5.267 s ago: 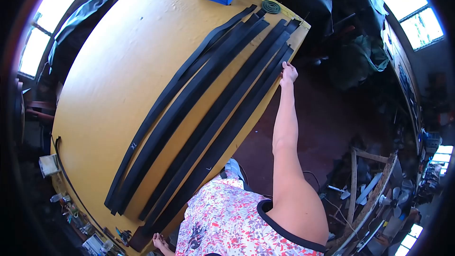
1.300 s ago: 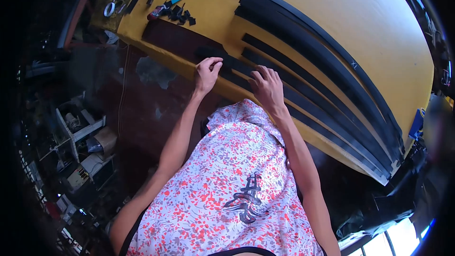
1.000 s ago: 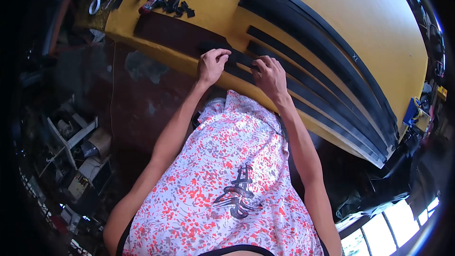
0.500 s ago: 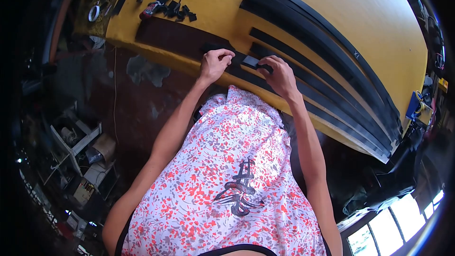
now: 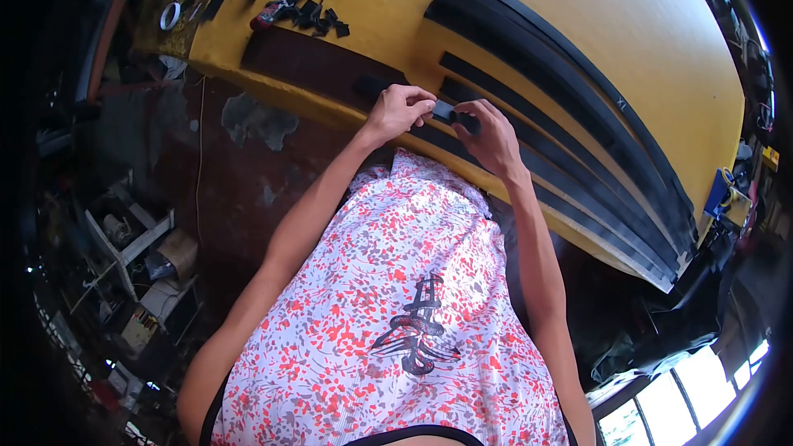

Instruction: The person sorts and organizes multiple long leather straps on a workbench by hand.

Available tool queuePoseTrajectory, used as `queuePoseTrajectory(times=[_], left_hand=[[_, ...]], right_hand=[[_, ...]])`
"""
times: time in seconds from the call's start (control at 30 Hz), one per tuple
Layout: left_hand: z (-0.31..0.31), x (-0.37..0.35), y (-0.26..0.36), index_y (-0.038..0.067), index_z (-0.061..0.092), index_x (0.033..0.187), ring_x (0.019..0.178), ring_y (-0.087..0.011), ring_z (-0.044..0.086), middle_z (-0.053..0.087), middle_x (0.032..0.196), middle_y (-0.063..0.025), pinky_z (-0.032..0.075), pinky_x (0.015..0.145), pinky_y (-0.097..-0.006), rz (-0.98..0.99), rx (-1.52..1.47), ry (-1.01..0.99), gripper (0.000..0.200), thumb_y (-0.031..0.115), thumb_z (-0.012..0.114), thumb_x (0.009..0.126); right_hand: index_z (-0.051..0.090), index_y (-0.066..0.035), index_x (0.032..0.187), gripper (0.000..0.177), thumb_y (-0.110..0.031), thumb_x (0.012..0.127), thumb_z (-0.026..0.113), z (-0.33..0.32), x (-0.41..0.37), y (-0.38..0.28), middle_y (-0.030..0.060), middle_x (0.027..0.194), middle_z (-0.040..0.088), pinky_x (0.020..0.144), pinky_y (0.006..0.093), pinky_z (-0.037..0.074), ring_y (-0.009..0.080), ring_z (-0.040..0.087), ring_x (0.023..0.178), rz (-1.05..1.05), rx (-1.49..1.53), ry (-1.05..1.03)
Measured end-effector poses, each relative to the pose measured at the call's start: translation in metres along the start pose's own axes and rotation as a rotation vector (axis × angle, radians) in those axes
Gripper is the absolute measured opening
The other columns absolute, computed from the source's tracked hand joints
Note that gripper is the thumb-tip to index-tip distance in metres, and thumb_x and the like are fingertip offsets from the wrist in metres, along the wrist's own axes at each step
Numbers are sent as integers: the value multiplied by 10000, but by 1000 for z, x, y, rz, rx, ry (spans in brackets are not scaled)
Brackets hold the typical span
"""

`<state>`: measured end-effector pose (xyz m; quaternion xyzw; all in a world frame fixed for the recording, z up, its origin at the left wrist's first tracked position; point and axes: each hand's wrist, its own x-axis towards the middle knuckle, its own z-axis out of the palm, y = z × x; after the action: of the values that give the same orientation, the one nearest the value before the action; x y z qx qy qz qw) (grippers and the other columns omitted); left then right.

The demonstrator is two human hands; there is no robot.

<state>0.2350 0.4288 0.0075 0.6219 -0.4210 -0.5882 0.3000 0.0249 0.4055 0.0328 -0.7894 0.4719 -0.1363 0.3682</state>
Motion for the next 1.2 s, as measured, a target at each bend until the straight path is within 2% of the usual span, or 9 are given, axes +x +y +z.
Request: queuePoseTrajectory(times=[0.2, 0.33, 0.4, 0.5, 0.63, 0.73, 0.77, 0.83, 1.2], left_hand=[[-2, 9, 26, -31, 695, 996, 621, -85, 633, 703, 765, -80, 486, 533, -214, -34, -118, -92, 182, 98, 648, 876], [-5, 22, 41, -42, 702, 972, 615, -96, 630, 697, 748, -80, 495, 545, -234, -12, -18, -175, 175, 85, 645, 866], [-6, 29, 42, -58, 718, 884, 600, -127, 658, 688, 683, -98, 525, 562, -258, 114, 68, -207, 172, 77, 644, 805], [-7, 34, 41, -52, 723, 864, 595, -123, 654, 675, 654, -97, 523, 566, -266, 178, 124, -243, 175, 78, 638, 783], [-8, 26, 38, -59, 708, 950, 600, -105, 604, 687, 732, -78, 502, 558, -253, 119, 152, -257, 181, 61, 654, 826], [-5, 16, 23, -38, 694, 1004, 622, -112, 631, 694, 741, -81, 510, 564, -260, 187, 211, -67, 219, 47, 668, 804], [-4, 9, 17, -38, 694, 1004, 622, -112, 631, 694, 741, -81, 510, 564, -260, 190, 213, -76, 219, 47, 668, 804], [6, 0, 1, -32, 691, 963, 644, -115, 647, 701, 766, -89, 520, 590, -264, 171, 219, 91, 178, 54, 670, 809], [28, -23, -17, -14, 677, 907, 668, -129, 656, 697, 785, -86, 532, 646, -275, 204, 188, 299, 112, 54, 685, 819]], right_hand=[[607, -54, 1137, 373, -114, 787, 723, -7, 0, 3, 125, 1063, 655, 883, 354, 517, 262, 647, 1004, -18, 166, -18], [580, -54, 1176, 433, -106, 771, 721, -10, 0, -3, 129, 1079, 650, 894, 357, 513, 263, 643, 1005, -19, 100, -18], [565, -66, 1201, 465, -109, 764, 719, -10, 0, -2, 124, 1090, 643, 900, 355, 510, 263, 636, 1010, -35, 44, -9], [560, -72, 1205, 474, -113, 762, 724, -9, 0, 1, 122, 1093, 639, 899, 354, 511, 260, 633, 1013, -44, 41, -14], [562, -83, 1203, 485, -116, 751, 732, -1, -3, 1, 118, 1068, 639, 886, 360, 513, 265, 631, 1002, -37, 17, 15], [567, -97, 1191, 491, -117, 730, 733, 5, -4, -2, 102, 1048, 633, 869, 366, 499, 274, 618, 975, -122, -116, 89], [567, -97, 1191, 491, -117, 730, 733, 9, -4, -4, 102, 1048, 633, 869, 366, 499, 274, 618, 975, -115, -118, 96], [567, -99, 1185, 486, -122, 724, 720, 19, -8, -1, 97, 1066, 627, 888, 361, 473, 267, 602, 988, -204, -253, 184], [562, -68, 1227, 516, -126, 728, 678, 43, -18, 4, 115, 1095, 606, 909, 406, 460, 281, 589, 998, -248, -252, 242]])
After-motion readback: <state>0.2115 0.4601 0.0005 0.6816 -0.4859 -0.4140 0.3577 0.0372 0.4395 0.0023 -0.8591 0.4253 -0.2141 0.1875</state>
